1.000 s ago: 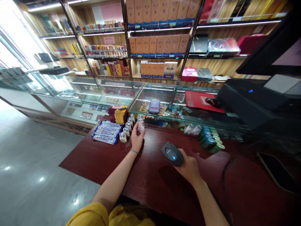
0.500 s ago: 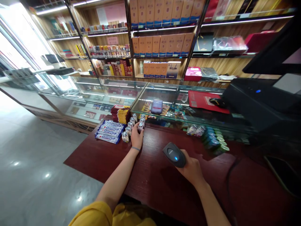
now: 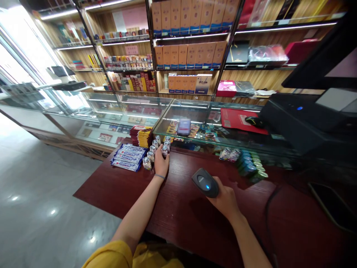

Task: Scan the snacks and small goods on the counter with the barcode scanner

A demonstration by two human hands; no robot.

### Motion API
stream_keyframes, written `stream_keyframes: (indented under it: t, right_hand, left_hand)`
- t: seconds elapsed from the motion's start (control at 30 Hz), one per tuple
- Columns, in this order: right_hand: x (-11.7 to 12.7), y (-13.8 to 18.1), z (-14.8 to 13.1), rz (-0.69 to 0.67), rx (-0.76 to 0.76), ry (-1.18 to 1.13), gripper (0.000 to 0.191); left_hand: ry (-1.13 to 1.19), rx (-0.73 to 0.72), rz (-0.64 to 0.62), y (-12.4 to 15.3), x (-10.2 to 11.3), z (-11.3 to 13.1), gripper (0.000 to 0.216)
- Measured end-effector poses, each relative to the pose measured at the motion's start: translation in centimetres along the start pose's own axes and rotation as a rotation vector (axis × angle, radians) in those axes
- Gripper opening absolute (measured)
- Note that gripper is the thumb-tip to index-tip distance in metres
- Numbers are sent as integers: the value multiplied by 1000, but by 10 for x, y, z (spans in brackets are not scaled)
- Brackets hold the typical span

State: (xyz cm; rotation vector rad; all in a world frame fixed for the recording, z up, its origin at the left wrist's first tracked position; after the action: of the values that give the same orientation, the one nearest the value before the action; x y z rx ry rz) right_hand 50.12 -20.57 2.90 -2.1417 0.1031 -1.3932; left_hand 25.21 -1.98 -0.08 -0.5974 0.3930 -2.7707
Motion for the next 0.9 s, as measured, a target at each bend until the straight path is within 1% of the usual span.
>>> stream_keyframes:
  t: [0.13,0.23,0.3,0.4,0.47,0.53,0.63,0.77,0.9]
  right_hand:
    - [5,1,4,48,-17,-3,37]
    - [12,2,9,104,-48,29,36]
    - [18,2,13,125,-90,59,35]
    - [28,4,19,146,-174,69,32]
    - [34,5,24,161,-218,68,31]
    - [41,7,30,199,-270,72,27]
    - [49,13,40,266,-339,56,27]
    - [59,21,53,336,-397,60,28]
    - [70,30,64,389,-492,106,34]
  left_hand:
    - [-54,-95,23,3,0,5,61]
    - [-92,-133,29,7,1,10,59]
    - [-103,-175,46,11,1,16,57]
    - [-100,-287,73,20,-2,28,53]
    - [-84,-361,44,27,-10,39,50]
    - [-61,-410,-40,33,-23,52,48]
    - [-1,-428,-185,40,-50,73,49]
    - [95,-378,-320,49,-98,97,53]
    - [158,-305,-418,61,-150,108,54]
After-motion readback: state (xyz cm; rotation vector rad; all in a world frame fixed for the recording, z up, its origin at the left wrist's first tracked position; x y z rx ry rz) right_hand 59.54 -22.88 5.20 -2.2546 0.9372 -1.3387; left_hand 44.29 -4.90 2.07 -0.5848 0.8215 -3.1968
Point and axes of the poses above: each hand's wrist, its own y-axis away from the middle knuckle, its own x-axis out of the back of the hand, z = x × y, the point moved 3 cm from there along -y, towards the middle knuckle, and after that the axes turned 15 degrees about x, right-handed, at the moved point
